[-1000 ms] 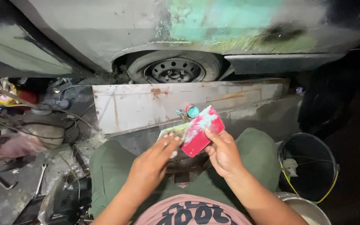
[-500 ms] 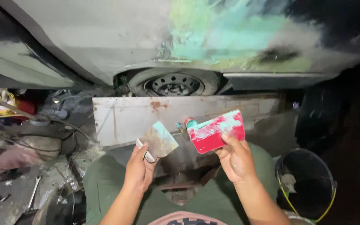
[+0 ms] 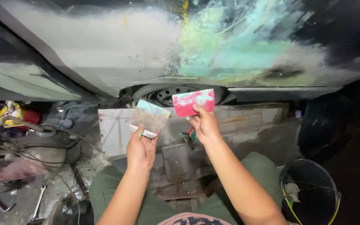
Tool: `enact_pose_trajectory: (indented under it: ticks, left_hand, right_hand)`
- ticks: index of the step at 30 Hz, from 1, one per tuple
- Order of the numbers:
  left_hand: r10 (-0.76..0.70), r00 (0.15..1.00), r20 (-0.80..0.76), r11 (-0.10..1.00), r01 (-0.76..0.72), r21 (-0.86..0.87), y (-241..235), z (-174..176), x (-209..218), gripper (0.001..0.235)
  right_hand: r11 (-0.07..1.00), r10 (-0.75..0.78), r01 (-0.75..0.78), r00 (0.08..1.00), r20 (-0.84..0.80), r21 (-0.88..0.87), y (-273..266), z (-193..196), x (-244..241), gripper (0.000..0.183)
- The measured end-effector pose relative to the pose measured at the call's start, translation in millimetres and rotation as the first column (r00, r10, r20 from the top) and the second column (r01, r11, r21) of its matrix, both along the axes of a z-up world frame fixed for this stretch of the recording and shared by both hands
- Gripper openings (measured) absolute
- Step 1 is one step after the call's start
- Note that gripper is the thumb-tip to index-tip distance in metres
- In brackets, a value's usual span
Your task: The person mixes a light blue paste with a hardener on a red plastic card using a metal putty knife. They then apply the mixed filler to the car's wheel arch area, smoothing it over the surface.
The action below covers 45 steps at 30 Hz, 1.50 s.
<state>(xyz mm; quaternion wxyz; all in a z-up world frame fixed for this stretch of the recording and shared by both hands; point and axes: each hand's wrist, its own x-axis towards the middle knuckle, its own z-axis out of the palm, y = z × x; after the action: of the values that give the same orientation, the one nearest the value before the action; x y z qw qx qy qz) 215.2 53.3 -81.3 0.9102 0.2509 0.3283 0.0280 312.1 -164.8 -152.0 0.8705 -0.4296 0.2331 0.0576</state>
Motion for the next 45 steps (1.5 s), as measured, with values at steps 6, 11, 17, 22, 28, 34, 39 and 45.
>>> enact_pose_trajectory:
  ticks: [6, 11, 17, 22, 28, 34, 39, 45]
  left_hand:
    - [0.009, 0.998, -0.063, 1.000, -0.009, 0.003, 20.7, -26.3, -12.1, 0.036]
    - [0.011, 0.994, -0.110, 1.000, -0.012, -0.004, 28.5, -32.9, -26.9, 0.032]
    - [0.088, 0.959, -0.270, 0.995, -0.097, -0.019, 17.5, 11.0, -31.0, 0.044]
    - [0.046, 0.978, -0.204, 0.997, -0.057, -0.049, 17.1, -24.6, -38.9, 0.032]
    - [0.043, 0.971, -0.234, 0.997, -0.055, -0.046, 17.4, -42.1, -42.5, 0.041]
    - [0.082, 0.967, -0.241, 0.992, -0.103, -0.074, 15.7, -32.0, -36.7, 0.032]
    - [0.070, 0.951, -0.300, 0.996, -0.086, -0.039, 20.9, 1.1, -36.7, 0.044]
    - [0.089, 0.963, -0.255, 0.995, -0.098, -0.024, 23.7, -20.9, -53.5, 0.028]
  right_hand:
    - [0.994, -0.052, 0.064, 0.991, -0.122, 0.093, 44.7, 19.8, 56.9, 0.034]
    - [0.992, -0.118, 0.111, 0.984, -0.133, -0.055, 50.6, -2.0, 86.4, 0.042]
    - [0.978, -0.206, 0.192, 0.955, -0.213, -0.085, 72.2, 122.6, 89.9, 0.015]
    - [0.964, -0.259, 0.264, 0.957, -0.134, 0.020, 58.4, 130.6, 110.5, 0.017]
    - [0.967, -0.157, 0.217, 0.918, 0.365, -0.131, 37.3, 193.9, 70.9, 0.015]
    - [0.924, -0.030, 0.070, 0.993, 0.114, -0.375, 38.0, 132.7, 32.1, 0.026]
    - [0.953, -0.075, 0.013, 0.978, -0.196, -0.302, 68.8, 19.0, 93.3, 0.014]
    - [0.986, -0.161, 0.164, 0.974, -0.159, 0.007, 64.4, 66.4, 134.6, 0.016]
